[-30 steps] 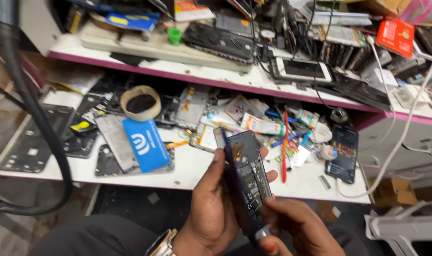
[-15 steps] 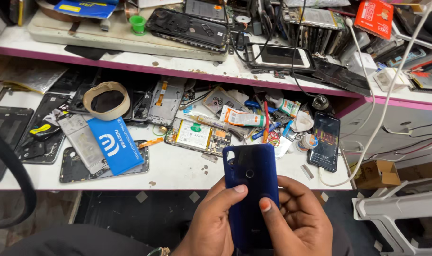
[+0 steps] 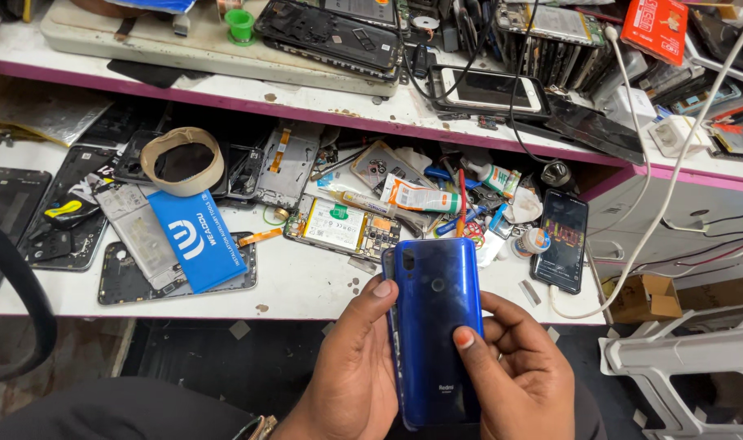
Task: The person applies adhesive from a small tube onto the internal frame of a disassembled mobile phone before reattaching the rear cover.
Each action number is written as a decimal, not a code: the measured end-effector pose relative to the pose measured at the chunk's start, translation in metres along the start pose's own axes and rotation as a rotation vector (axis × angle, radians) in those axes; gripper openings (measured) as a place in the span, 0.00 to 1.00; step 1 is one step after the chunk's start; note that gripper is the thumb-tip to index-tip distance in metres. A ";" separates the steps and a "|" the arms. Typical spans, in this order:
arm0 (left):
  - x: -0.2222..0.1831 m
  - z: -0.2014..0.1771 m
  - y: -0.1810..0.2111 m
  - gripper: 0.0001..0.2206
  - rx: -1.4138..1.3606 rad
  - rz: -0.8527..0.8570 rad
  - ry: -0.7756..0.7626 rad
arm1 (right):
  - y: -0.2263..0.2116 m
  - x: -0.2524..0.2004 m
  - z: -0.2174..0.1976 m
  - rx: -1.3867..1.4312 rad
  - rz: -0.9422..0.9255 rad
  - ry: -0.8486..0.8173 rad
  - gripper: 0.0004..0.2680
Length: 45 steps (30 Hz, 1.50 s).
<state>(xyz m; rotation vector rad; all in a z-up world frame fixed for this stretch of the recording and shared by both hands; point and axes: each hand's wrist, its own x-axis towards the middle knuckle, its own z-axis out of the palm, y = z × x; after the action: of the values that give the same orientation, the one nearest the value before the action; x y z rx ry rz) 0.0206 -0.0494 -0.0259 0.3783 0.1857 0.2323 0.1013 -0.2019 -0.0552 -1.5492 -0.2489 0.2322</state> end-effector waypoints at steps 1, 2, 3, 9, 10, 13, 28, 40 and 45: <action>-0.001 -0.001 0.001 0.25 -0.003 0.000 0.001 | 0.000 0.001 0.000 -0.007 -0.002 0.017 0.17; -0.001 -0.001 0.002 0.26 0.001 -0.052 -0.031 | 0.000 0.001 0.000 -0.014 -0.004 0.033 0.17; -0.002 -0.002 0.003 0.27 0.006 -0.106 -0.063 | -0.001 0.001 0.000 -0.016 -0.003 0.033 0.17; 0.005 -0.010 -0.010 0.30 0.006 0.059 0.029 | -0.020 -0.014 -0.006 -0.153 -0.017 -0.192 0.20; 0.003 -0.014 -0.010 0.30 0.002 0.057 0.030 | -0.023 -0.014 -0.007 -0.170 -0.152 -0.396 0.21; -0.002 -0.018 -0.004 0.35 -0.374 0.029 -0.273 | -0.031 -0.015 -0.013 -0.252 -0.324 -0.536 0.18; -0.010 -0.009 0.021 0.40 -0.381 0.015 -0.142 | -0.033 0.005 -0.026 -0.037 -0.188 0.037 0.07; -0.012 0.009 0.035 0.44 -0.427 0.020 -0.107 | -0.041 -0.002 -0.016 -0.351 -0.349 -0.238 0.16; -0.013 0.004 0.033 0.43 -0.396 0.051 -0.078 | -0.036 -0.004 0.004 -0.255 -0.332 -0.459 0.30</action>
<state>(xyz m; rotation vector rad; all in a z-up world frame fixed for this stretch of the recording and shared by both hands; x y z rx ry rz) 0.0025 -0.0248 -0.0075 -0.0012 0.0504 0.2974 0.0961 -0.1998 -0.0195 -1.6621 -0.9186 0.3000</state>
